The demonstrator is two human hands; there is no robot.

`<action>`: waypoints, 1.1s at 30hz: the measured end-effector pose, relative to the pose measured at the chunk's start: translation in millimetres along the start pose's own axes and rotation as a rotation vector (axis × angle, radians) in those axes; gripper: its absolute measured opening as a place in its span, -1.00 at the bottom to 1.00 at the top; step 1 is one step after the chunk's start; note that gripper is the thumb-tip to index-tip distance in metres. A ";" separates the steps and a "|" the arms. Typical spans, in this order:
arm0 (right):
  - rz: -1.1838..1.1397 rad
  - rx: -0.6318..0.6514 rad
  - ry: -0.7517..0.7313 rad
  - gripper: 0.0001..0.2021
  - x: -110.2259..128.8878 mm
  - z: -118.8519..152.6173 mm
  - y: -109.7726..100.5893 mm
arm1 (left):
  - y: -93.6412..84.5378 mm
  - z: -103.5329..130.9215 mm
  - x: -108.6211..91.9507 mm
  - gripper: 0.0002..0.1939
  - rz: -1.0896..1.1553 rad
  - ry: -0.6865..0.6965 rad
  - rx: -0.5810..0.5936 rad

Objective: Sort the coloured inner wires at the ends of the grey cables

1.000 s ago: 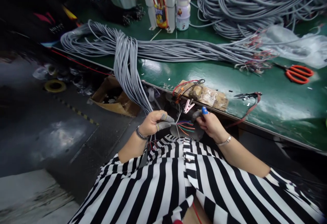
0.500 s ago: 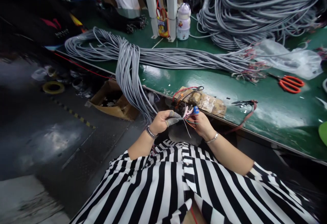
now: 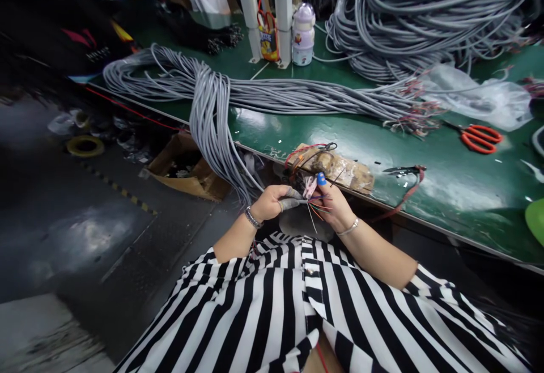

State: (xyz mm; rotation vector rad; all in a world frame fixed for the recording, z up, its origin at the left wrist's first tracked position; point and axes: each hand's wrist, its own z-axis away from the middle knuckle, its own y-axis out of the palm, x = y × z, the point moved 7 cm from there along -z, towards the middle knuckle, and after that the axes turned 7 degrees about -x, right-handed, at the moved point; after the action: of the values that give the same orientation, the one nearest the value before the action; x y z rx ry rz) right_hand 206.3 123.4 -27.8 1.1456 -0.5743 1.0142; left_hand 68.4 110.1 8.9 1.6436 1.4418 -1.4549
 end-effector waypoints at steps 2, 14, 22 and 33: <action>0.014 0.020 0.027 -0.40 -2.2 0.3 0.8 | 1.7 -0.3 -0.8 -0.66 -0.001 -0.004 0.029; -0.016 -0.069 0.182 -0.40 -21.2 9.8 -20.6 | -3.6 9.6 -15.3 -0.68 0.024 0.029 0.135; 0.007 -0.011 0.168 -0.44 -21.8 15.7 -32.9 | -8.8 37.2 -42.0 -0.77 -0.040 0.175 0.204; 0.095 0.013 0.108 -0.51 -8.8 29.5 -38.4 | -8.9 64.3 21.3 -0.75 -0.690 -0.053 0.382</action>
State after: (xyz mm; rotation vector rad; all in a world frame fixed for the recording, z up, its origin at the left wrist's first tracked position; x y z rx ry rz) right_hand 239.3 90.2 -42.7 1.0763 -0.5407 1.1561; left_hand 33.0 64.3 -27.4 1.3371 1.8975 -2.2450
